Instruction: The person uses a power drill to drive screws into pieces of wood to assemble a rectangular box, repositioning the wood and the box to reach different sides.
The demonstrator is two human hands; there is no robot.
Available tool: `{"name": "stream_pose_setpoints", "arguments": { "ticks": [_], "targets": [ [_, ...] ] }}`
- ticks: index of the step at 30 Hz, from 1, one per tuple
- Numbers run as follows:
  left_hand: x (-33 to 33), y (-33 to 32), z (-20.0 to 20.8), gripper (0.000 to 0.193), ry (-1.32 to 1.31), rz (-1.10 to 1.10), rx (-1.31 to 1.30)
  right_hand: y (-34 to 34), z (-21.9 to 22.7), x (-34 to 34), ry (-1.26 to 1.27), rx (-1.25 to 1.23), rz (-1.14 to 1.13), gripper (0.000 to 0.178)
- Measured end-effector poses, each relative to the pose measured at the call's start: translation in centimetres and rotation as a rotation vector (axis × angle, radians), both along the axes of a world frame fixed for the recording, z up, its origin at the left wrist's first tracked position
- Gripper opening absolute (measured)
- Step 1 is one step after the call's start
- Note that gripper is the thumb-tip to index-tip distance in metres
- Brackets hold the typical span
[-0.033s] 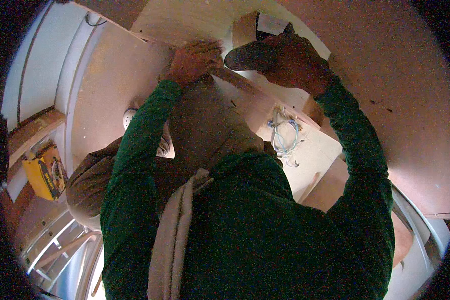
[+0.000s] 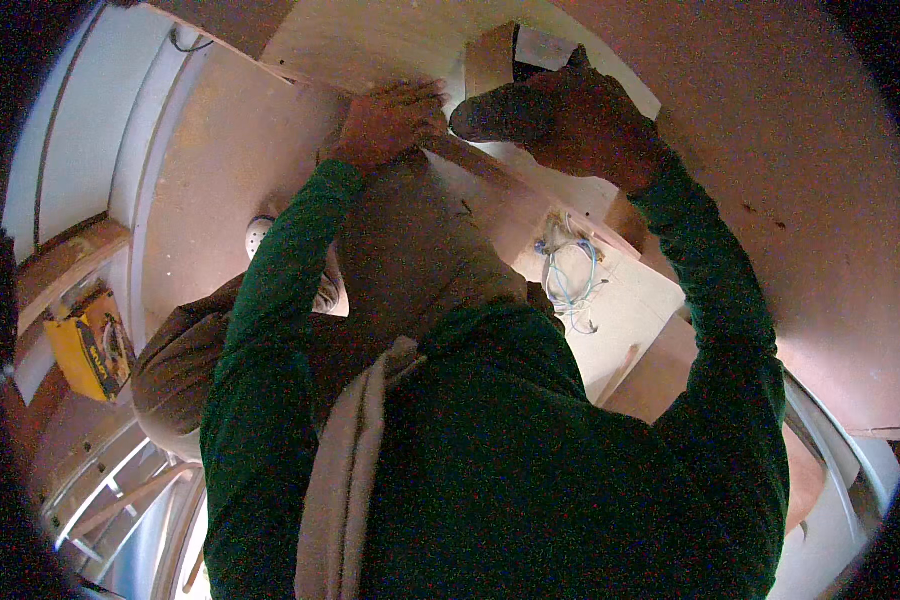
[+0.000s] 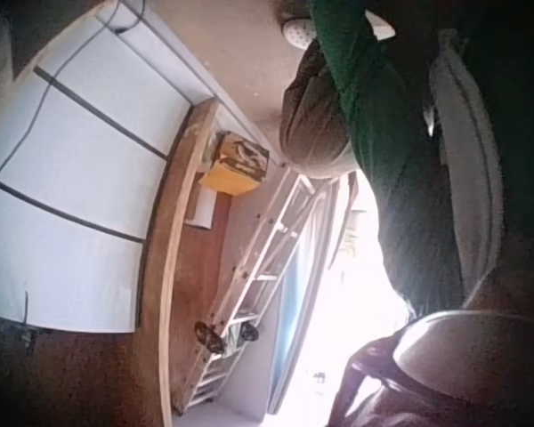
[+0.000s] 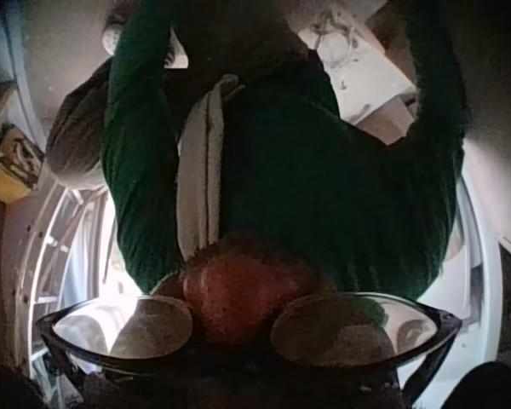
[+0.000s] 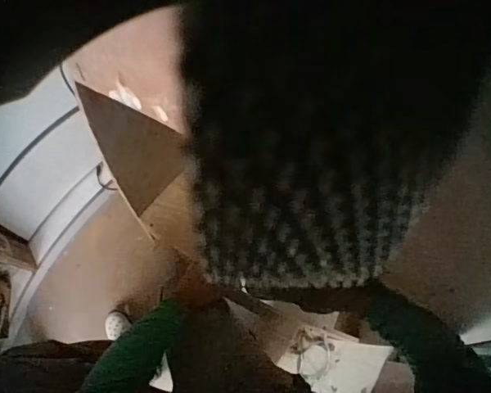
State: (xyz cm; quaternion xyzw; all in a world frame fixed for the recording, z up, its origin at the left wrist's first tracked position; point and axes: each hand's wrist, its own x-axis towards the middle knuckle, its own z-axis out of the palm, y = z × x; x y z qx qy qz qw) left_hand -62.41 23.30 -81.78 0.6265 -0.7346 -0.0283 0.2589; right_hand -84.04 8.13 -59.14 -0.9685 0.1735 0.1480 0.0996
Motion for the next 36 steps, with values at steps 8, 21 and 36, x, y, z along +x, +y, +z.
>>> {"name": "stream_pose_setpoints", "arguments": {
  "ticks": [8, 21, 36],
  "targets": [
    [0.5, 0.1, -1.2, 0.033, -0.009, -0.022, 0.035, 0.2, 0.2, 1.3, -0.064, -0.017, 0.023, 0.040],
    [0.7, -0.1, -0.6, 0.043, -0.027, -0.034, -0.073, 0.6, 0.3, 2.0, 0.068, 0.040, 0.011, 0.057],
    [0.3, -0.1, -1.4, 0.037, -0.008, -0.046, -0.086, -0.4, -1.5, 1.1, -0.019, -0.041, 0.127, 0.060]
  ]
}}
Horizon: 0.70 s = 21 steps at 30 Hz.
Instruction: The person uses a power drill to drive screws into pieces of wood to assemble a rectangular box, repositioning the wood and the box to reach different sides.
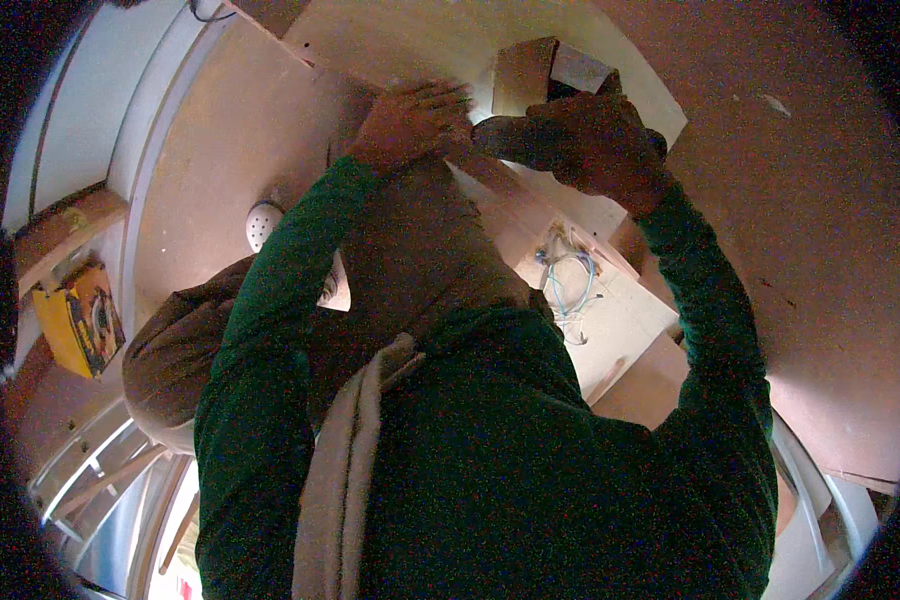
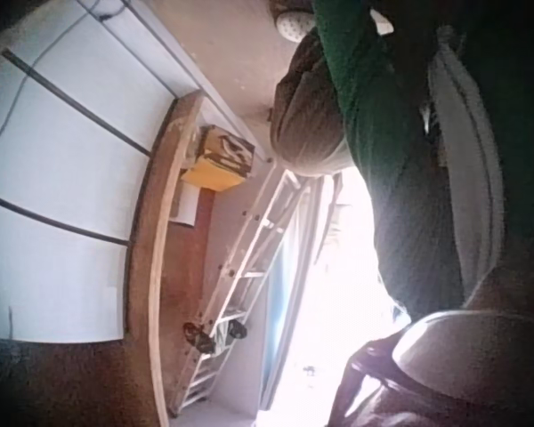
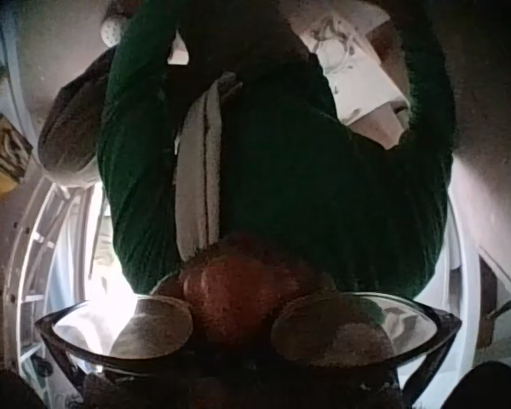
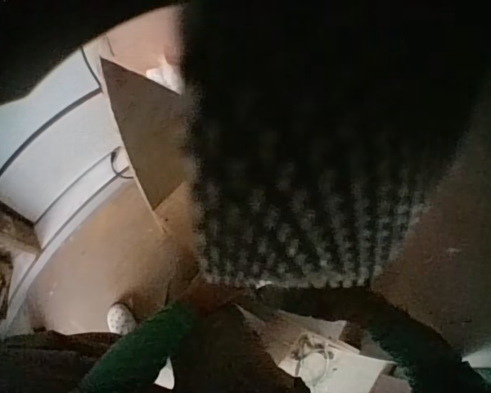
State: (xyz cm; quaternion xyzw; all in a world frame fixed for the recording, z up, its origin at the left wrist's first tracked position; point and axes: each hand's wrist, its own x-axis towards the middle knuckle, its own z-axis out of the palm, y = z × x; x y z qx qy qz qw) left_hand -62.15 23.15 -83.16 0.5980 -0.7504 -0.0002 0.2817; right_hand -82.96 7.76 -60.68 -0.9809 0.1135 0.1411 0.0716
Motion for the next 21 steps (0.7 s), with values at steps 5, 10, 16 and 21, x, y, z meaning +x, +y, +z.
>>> {"name": "stream_pose_setpoints", "arguments": {
  "ticks": [5, 10, 16, 21],
  "targets": [
    [0.0, 0.1, -0.9, 0.042, -0.035, 0.037, 0.023, -0.1, 0.4, 0.3, -0.063, 0.049, 0.079, 0.069],
    [-0.1, 0.2, -1.1, 0.039, -0.068, 0.061, 0.069, 0.2, 0.1, 2.6, 0.187, -0.054, 0.036, 0.072],
    [-0.5, 0.3, -0.4, 0.041, 0.042, 0.057, 0.120, -1.4, -0.6, 1.6, -0.039, -0.044, 0.200, 0.065],
    [-0.9, 0.0, -0.3, 0.044, -0.053, 0.132, 0.236, -0.9, -0.7, 3.3, -0.091, -0.029, 0.280, 0.056]
  ]
}}
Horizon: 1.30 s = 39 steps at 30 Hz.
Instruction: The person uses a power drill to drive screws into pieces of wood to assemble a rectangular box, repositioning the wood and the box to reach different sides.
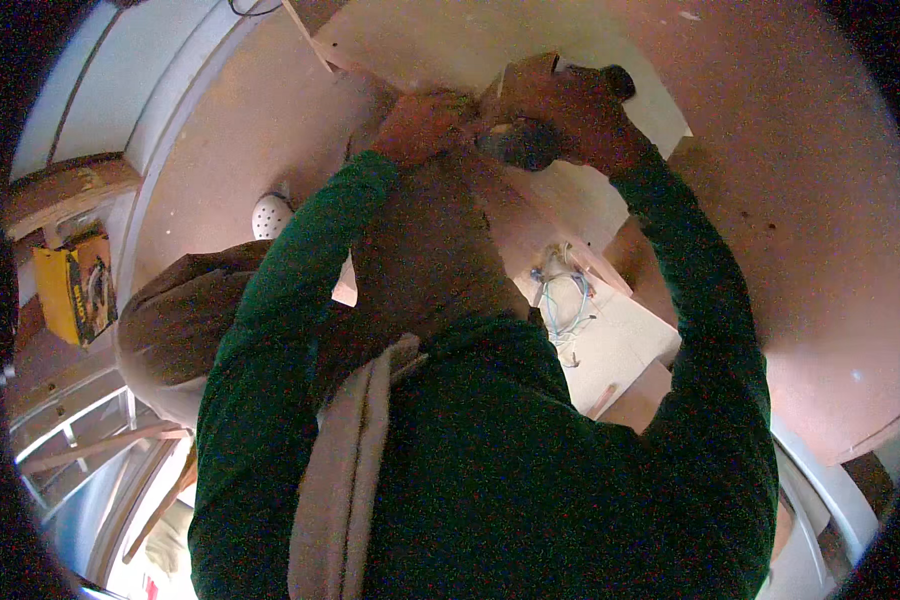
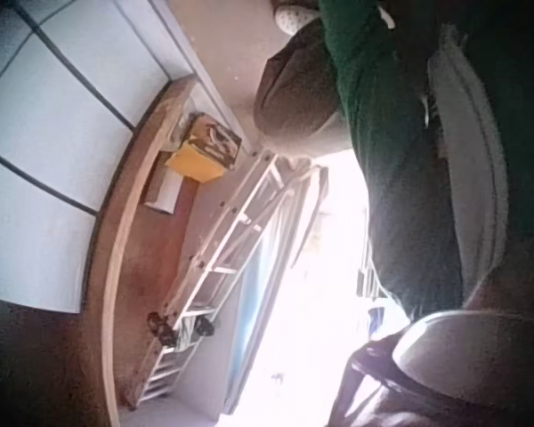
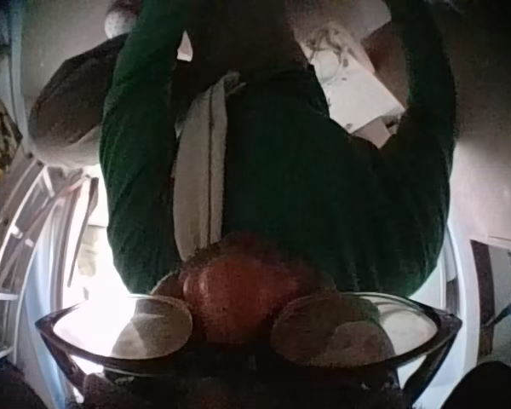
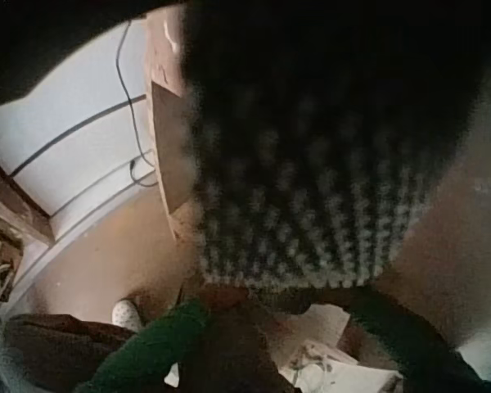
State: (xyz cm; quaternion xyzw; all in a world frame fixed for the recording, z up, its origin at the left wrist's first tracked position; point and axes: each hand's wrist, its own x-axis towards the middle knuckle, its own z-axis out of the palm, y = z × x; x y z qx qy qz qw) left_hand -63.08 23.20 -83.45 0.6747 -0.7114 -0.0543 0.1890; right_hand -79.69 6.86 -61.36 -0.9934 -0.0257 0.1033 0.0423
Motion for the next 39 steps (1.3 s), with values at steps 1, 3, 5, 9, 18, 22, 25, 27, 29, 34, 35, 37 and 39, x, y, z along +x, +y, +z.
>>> {"name": "stream_pose_setpoints", "arguments": {
  "ticks": [1, 3, 5, 9, 18, 22, 25, 27, 29, 34, 35, 37, 39],
  "targets": [
    [0.0, 0.4, 0.1, 0.043, -0.017, 0.012, 0.053, 0.8, 0.6, 1.0, -0.001, -0.032, -0.004, 0.054],
    [0.6, 0.4, 0.9, 0.042, -0.008, 0.040, 0.088, 1.6, 1.8, 1.6, -0.041, -0.028, -0.007, 0.050],
    [0.9, 0.6, 2.2, 0.041, 0.080, 0.043, 0.072, 1.9, 3.1, 1.3, -0.119, 0.041, 0.000, 0.046],
    [-0.5, -3.3, 2.8, 0.035, 0.372, -0.006, 0.019, -0.1, 1.7, -4.1, -0.031, -0.065, -0.114, 0.045],
    [-0.7, -4.3, 1.4, 0.036, 0.640, 0.266, -0.308, 8.6, 3.9, -13.9, -0.231, 0.065, -0.666, 0.039],
    [-2.8, -5.7, 5.8, 0.038, 1.022, 0.360, -0.122, 9.2, 0.3, -21.6, -0.335, 0.167, -0.801, 0.033],
    [-2.9, -5.8, 6.8, 0.053, 0.799, 0.366, -0.052, 10.7, -0.7, -22.8, -0.340, 0.215, -0.975, 0.033],
    [-6.1, -7.1, 9.4, 0.055, 0.758, 0.440, 0.108, 10.5, -2.5, -25.8, -0.429, 0.144, -1.000, 0.033],
    [-8.0, -7.7, 11.0, 0.055, 0.593, 0.481, 0.116, 11.0, -3.2, -27.2, -0.550, 0.061, -0.976, 0.035],
    [-7.6, -9.1, 11.5, 0.070, 0.134, 0.255, -0.260, 12.2, -2.6, -26.3, -0.468, 0.180, -1.140, 0.037],
    [-8.2, -9.7, 11.7, 0.067, 0.096, 0.250, -0.239, 12.6, -2.4, -26.6, -0.438, 0.172, -1.175, 0.037],
    [-10.3, -11.0, 12.8, 0.062, 0.088, 0.254, -0.133, 13.5, -3.0, -28.9, -0.410, 0.010, -1.177, 0.037],
    [-11.4, -13.2, 12.7, 0.061, 0.199, 0.322, 0.095, 14.2, -3.3, -29.7, -0.415, -0.019, -1.209, 0.037]
  ]
}}
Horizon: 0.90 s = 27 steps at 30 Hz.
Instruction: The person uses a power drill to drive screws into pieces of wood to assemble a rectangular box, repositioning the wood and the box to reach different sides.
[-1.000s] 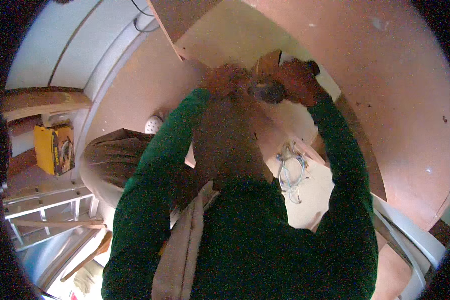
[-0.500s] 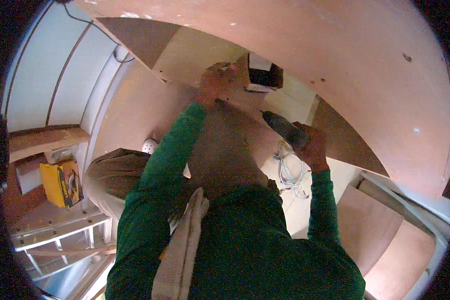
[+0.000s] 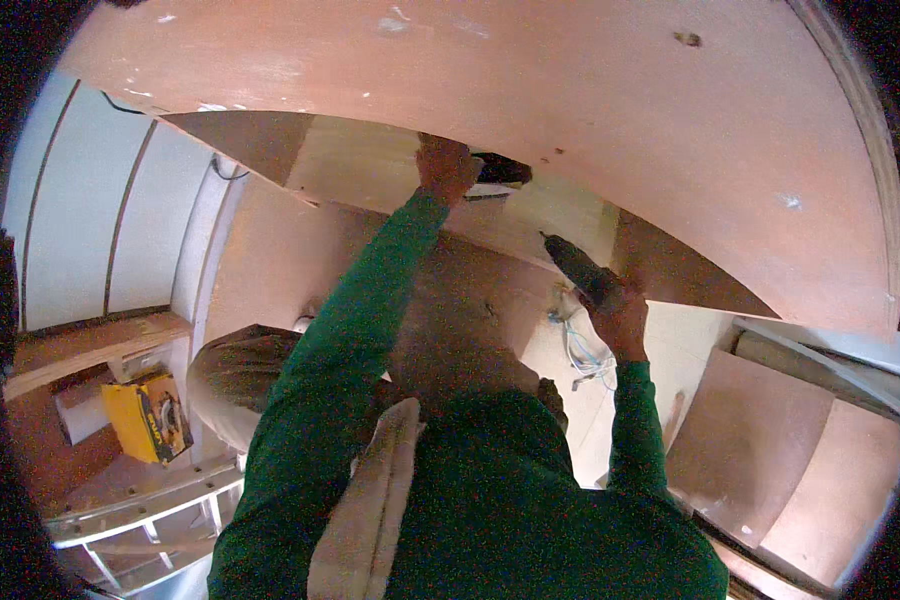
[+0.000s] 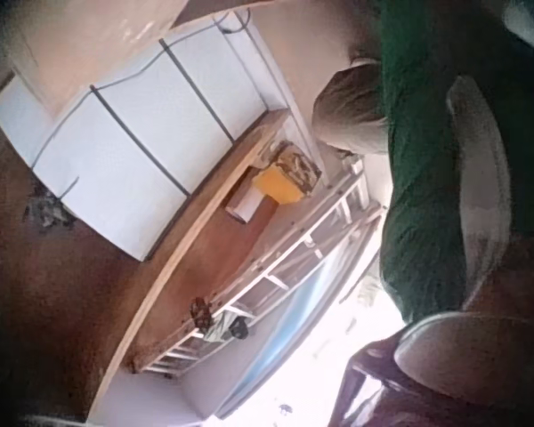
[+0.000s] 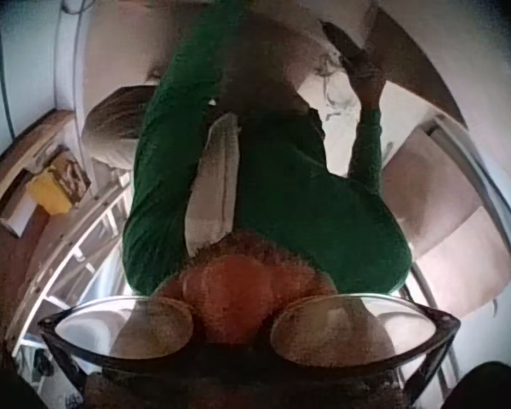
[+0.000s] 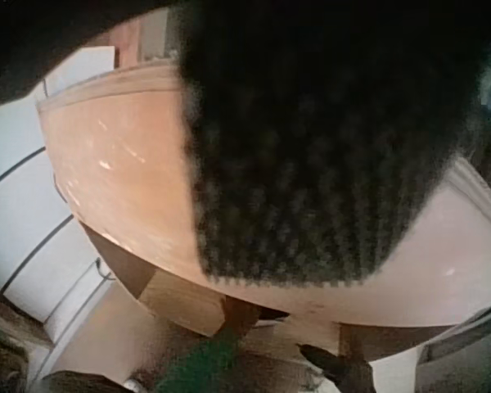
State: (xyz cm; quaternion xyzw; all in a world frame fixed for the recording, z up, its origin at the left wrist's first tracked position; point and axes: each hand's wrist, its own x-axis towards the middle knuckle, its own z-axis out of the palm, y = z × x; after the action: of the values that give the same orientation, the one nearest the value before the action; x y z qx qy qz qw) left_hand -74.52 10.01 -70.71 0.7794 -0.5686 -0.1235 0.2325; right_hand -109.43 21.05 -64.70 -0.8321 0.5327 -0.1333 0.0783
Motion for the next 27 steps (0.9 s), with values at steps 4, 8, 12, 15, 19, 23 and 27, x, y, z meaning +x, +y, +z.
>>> {"name": "stream_pose_setpoints", "arguments": {
  "ticks": [4, 8, 12, 15, 19, 23, 27],
  "targets": [
    [11.2, 0.6, -7.8, 0.062, 0.034, -0.120, 0.011, 0.7, -0.8, 4.0, -0.228, 0.115, 0.033, 0.035],
    [4.4, 2.5, -4.9, 0.053, 0.699, -0.125, -0.133, 2.4, -4.1, -0.2, -0.467, 0.192, -0.184, 0.033],
    [13.0, 10.6, -5.9, 0.029, 0.855, 0.178, -0.707, 1.9, -4.5, 3.0, -0.579, 0.268, -0.214, 0.050],
    [17.5, 13.8, -4.4, 0.026, 0.743, 0.472, -0.696, 0.7, -6.4, 5.5, -0.508, 0.243, -0.295, 0.058],
    [17.0, 12.4, -4.4, 0.031, 0.751, 0.256, -0.674, -0.8, -9.0, 5.9, -0.526, 0.207, -0.382, 0.064],
    [11.7, 6.2, -6.1, 0.042, 0.255, -0.253, -0.041, -0.9, -8.0, 6.7, -0.616, 0.261, -0.436, 0.065],
    [10.5, 4.1, -10.1, 0.039, -0.206, -0.369, 0.133, -0.5, -10.2, 8.7, -0.743, 0.287, -0.297, 0.060]
  ]
}}
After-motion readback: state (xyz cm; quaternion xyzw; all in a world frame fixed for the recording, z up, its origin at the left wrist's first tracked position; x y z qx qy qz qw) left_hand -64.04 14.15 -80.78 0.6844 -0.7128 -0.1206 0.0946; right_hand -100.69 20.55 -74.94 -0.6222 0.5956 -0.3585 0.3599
